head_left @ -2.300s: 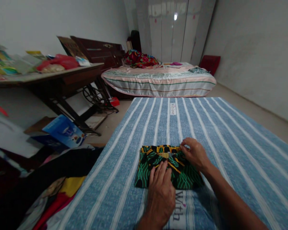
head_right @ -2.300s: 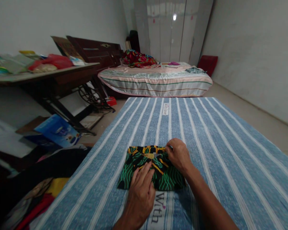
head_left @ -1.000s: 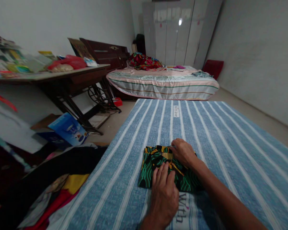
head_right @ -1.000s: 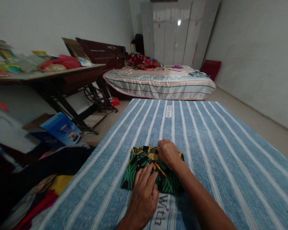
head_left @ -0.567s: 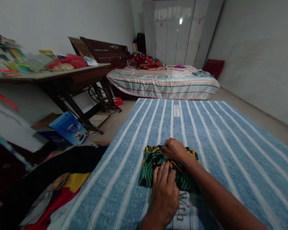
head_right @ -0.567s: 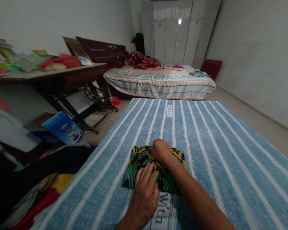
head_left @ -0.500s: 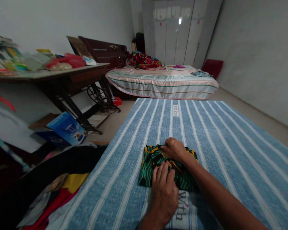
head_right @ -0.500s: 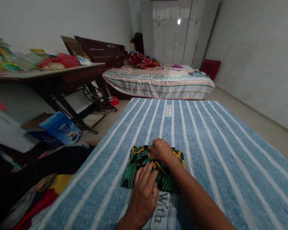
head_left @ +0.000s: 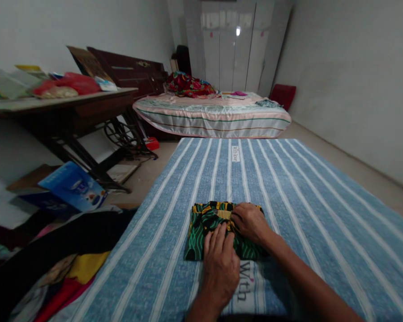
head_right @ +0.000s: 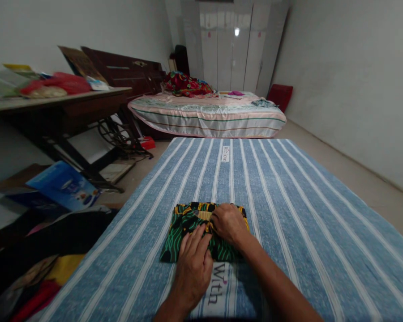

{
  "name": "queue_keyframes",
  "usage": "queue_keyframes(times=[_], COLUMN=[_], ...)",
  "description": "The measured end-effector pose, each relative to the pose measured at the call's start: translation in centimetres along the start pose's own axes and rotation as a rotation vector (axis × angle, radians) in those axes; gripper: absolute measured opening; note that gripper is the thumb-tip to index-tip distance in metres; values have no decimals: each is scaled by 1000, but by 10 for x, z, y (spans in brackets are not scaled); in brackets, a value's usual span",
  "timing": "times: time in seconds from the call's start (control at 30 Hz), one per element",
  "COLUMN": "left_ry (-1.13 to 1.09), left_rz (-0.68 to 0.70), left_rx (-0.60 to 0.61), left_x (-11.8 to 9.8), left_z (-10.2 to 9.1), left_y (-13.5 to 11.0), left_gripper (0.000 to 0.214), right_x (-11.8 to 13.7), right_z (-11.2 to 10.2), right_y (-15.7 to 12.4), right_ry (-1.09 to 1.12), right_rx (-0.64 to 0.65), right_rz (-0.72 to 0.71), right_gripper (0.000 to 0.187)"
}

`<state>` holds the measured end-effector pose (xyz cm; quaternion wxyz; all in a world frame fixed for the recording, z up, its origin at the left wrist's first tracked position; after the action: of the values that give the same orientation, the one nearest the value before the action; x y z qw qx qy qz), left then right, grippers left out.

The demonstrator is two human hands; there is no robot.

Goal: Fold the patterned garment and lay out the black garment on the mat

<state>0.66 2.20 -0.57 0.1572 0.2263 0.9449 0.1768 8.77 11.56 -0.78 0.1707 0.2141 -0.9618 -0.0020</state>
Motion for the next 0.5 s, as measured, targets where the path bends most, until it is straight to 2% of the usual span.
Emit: queue_keyframes(times=[0.17,0.3,0.4,0.5], left_ry=[30,56,69,79], left_rz=[29,36,51,59], left_rx=[-12,-12,0,9], left_x=[0,2,4,5], left_z=[2,5,10,12], left_y=[-1,-3,-4,-5], left_gripper=[37,37,37,38], right_x=[1,9,20,27], right_z=[-11,-20,-14,-4], right_y=[-10,-36,-53,-60], right_ry=[-5,22,32,57], right_rx=[-127,-299,-368,-374], right_rz=[-17,-41,-70,-71], right_gripper=[23,21,17,19])
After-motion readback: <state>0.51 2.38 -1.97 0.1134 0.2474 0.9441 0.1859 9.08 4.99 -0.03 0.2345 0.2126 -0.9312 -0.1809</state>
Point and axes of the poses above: each hand's wrist, its own y-axis towards the middle knuckle, its own z-axis out of the palm, x = y × z, the point moved 10 cm from there along y, towards the middle knuckle, and after that the axes turned 9 degrees about x, right-handed, at the moved point
